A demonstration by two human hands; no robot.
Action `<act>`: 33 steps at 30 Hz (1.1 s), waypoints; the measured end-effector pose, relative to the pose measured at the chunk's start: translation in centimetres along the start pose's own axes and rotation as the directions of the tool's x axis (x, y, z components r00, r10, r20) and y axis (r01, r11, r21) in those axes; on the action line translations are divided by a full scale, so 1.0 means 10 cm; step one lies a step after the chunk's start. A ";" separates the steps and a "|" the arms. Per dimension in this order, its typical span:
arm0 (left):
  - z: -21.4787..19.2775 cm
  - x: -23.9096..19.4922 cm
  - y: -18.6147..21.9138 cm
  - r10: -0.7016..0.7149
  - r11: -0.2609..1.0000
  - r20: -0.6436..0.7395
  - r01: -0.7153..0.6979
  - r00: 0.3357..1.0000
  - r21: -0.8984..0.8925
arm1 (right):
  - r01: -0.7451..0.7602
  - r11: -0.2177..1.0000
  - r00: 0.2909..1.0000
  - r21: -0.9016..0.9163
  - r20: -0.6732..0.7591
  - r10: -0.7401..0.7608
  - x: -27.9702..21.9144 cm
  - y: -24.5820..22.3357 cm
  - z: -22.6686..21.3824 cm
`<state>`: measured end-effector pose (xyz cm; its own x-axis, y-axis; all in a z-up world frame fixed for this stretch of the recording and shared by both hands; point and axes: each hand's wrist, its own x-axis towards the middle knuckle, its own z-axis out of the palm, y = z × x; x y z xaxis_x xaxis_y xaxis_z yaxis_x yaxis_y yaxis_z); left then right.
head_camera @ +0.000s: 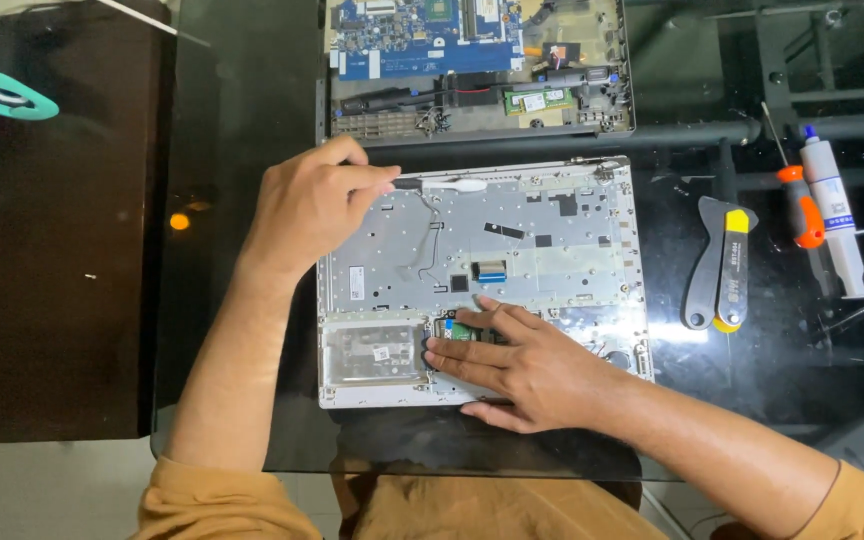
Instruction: The person uses a cotton swab to wipe the interior metal chassis of a disassembled laptop, moving across various sections including around the battery bay and near the motherboard area. The person holds the laptop steady with one hand while cleaning with the other.
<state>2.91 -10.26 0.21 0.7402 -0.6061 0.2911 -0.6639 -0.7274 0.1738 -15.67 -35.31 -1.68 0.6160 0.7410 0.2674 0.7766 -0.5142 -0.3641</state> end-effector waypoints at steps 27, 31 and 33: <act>-0.26 0.12 0.18 -0.032 0.990 0.234 0.064 0.972 -0.128 | 0.007 0.999 1.000 0.034 -0.017 -0.007 -0.03 0.00 0.00; 0.08 0.26 0.38 0.057 0.992 0.180 -0.035 0.982 -0.123 | 0.013 1.000 1.000 -0.005 -0.007 -0.013 -0.04 0.02 0.03; 0.16 0.36 0.57 0.091 0.988 0.140 -0.071 0.986 -0.138 | 0.009 1.000 1.000 0.019 -0.005 -0.009 -0.03 0.00 0.01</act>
<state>1.99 -17.06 0.75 0.6846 -0.7085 0.1715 -0.7232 -0.6308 0.2811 -15.87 -35.54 -1.86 0.6099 0.7433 0.2748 0.7792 -0.4993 -0.3790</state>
